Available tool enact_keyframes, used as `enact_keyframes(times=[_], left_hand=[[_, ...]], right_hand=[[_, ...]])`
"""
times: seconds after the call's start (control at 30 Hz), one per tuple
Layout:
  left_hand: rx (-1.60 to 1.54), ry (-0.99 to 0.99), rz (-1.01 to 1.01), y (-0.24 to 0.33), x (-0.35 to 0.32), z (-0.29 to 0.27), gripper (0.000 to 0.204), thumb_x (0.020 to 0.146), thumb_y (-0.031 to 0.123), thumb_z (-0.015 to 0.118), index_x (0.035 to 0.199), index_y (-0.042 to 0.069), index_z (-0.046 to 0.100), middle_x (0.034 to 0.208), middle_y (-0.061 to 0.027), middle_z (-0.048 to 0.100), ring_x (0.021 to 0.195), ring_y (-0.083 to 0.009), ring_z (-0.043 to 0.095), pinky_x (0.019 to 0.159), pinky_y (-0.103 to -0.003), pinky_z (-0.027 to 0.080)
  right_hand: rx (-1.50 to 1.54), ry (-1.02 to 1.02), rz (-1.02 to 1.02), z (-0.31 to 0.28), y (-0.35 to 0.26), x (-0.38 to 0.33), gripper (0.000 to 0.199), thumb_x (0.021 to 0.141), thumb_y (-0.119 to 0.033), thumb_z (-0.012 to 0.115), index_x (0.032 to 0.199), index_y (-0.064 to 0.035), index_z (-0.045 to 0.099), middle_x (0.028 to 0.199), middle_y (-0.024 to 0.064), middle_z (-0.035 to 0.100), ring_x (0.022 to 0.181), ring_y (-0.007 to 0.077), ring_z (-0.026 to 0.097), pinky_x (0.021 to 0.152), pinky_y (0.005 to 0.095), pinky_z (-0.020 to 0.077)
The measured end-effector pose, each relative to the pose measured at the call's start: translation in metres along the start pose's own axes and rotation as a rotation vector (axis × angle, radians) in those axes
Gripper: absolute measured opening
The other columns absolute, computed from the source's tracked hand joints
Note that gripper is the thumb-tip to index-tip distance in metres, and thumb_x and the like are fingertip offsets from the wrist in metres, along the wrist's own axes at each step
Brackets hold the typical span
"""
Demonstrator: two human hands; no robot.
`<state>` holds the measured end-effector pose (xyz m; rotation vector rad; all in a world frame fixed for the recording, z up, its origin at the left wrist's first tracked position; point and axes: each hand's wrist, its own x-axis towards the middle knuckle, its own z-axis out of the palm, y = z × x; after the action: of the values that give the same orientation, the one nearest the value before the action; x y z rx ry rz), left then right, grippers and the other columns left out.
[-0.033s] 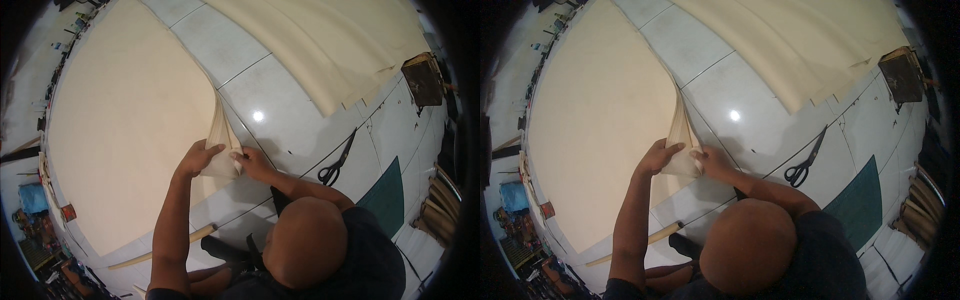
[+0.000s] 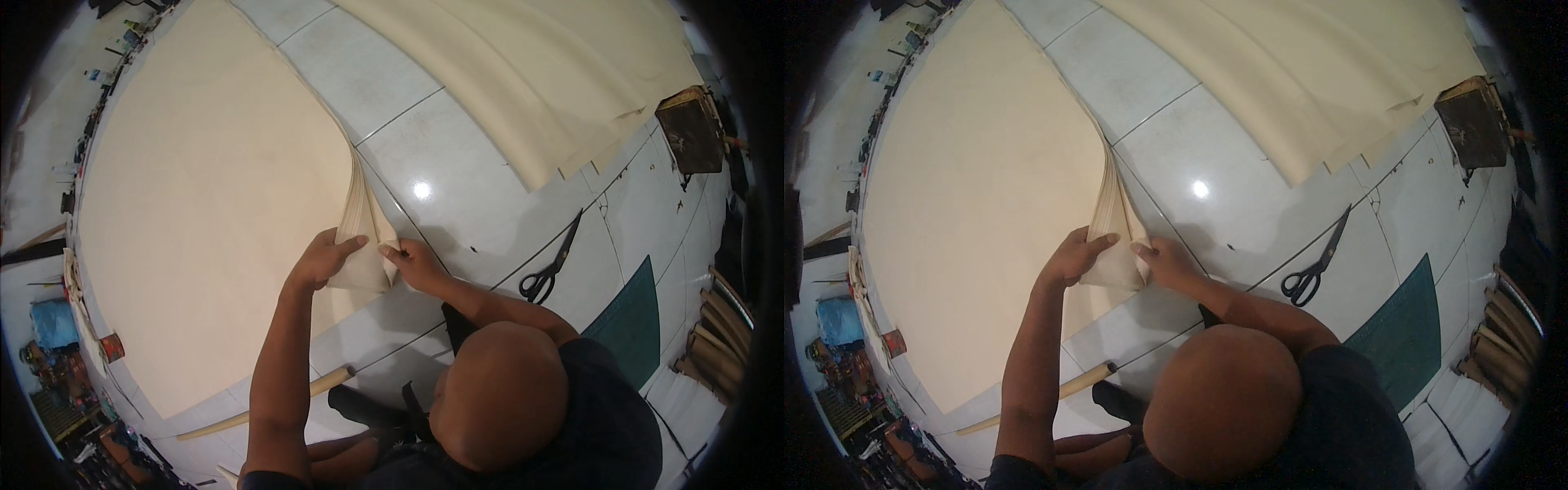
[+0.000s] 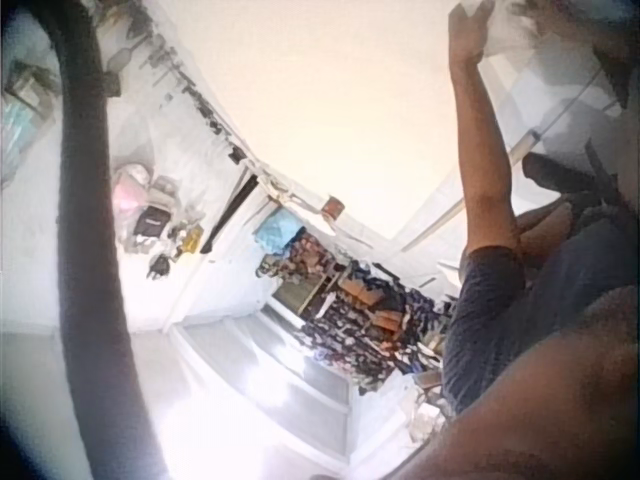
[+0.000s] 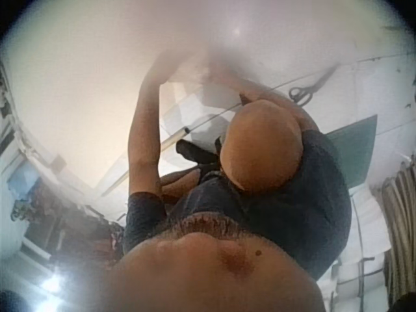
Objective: The person unfolds a large piece of off-white fabric on the floor, smooths it out, and uses a wooden dowel to measure and mark a straight line. They then use scissors to cut the fabric along the marked line, separating it into two pieces.
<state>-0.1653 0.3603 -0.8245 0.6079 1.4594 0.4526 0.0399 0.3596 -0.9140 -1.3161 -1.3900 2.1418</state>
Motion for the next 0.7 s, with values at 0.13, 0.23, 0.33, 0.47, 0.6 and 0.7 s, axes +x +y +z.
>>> enact_keyframes(times=[0.13,0.23,0.33,0.47,0.6,0.7], left_hand=[[0.055,0.052,-0.012,-0.007,0.005,-0.001,0.043,0.09,0.027,0.067,0.116,-0.007,0.059,0.101,-0.0146,0.067,0.083,-0.0196,0.066,0.071,-0.031,0.054],[0.043,0.053,-0.026,0.01,-0.008,0.006,0.042,0.09,0.027,0.067,0.115,-0.007,0.06,0.098,-0.0132,0.067,0.079,-0.018,0.065,0.068,-0.031,0.053],[-0.002,0.033,-0.012,-0.005,-0.001,-0.001,0.041,0.089,0.027,0.068,0.113,-0.006,0.061,0.094,-0.0119,0.068,0.076,-0.0163,0.065,0.067,-0.03,0.053],[0.035,-0.002,0.0,-0.007,0.004,0.001,0.039,0.089,0.025,0.068,0.112,-0.006,0.062,0.094,-0.0113,0.068,0.076,-0.0158,0.065,0.067,-0.03,0.053],[0.049,0.019,0.006,-0.003,0.003,0.004,0.037,0.089,0.024,0.068,0.111,-0.005,0.063,0.096,-0.0111,0.068,0.078,-0.0166,0.066,0.069,-0.03,0.053],[-0.012,0.033,0.01,-0.007,0.003,0.0,0.037,0.09,0.024,0.066,0.111,-0.007,0.063,0.096,-0.0123,0.069,0.079,-0.0187,0.066,0.07,-0.031,0.053]], right_hand=[[0.348,0.254,-0.212,0.008,-0.003,0.004,0.056,0.09,-0.035,0.067,0.129,0.0018,0.048,0.119,0.0144,0.057,0.101,0.0191,0.058,0.084,0.0343,0.0478],[-0.051,0.292,-0.35,0.01,-0.026,-0.01,0.069,0.084,-0.039,0.073,0.132,0.0005,0.042,0.124,0.0163,0.053,0.11,0.0234,0.054,0.088,0.0377,0.0464],[-0.496,0.157,-0.249,0.014,-0.044,-0.017,0.076,0.077,-0.041,0.078,0.13,-0.0001,0.044,0.121,0.019,0.053,0.11,0.0297,0.055,0.089,0.0404,0.0459],[-0.477,0.194,-0.266,0.012,-0.032,-0.015,0.063,0.074,-0.04,0.078,0.114,0.0032,0.056,0.111,0.022,0.056,0.103,0.0381,0.056,0.089,0.0435,0.0455],[-0.379,0.188,-0.337,0.004,-0.021,-0.011,0.044,0.084,-0.033,0.07,0.106,0.0043,0.061,0.1,0.0234,0.059,0.096,0.0391,0.058,0.086,0.0438,0.0461],[-0.317,0.157,-0.302,0.0,-0.018,-0.009,0.037,0.091,-0.029,0.061,0.104,0.0054,0.061,0.097,0.0242,0.06,0.093,0.0384,0.059,0.084,0.0431,0.0462]])
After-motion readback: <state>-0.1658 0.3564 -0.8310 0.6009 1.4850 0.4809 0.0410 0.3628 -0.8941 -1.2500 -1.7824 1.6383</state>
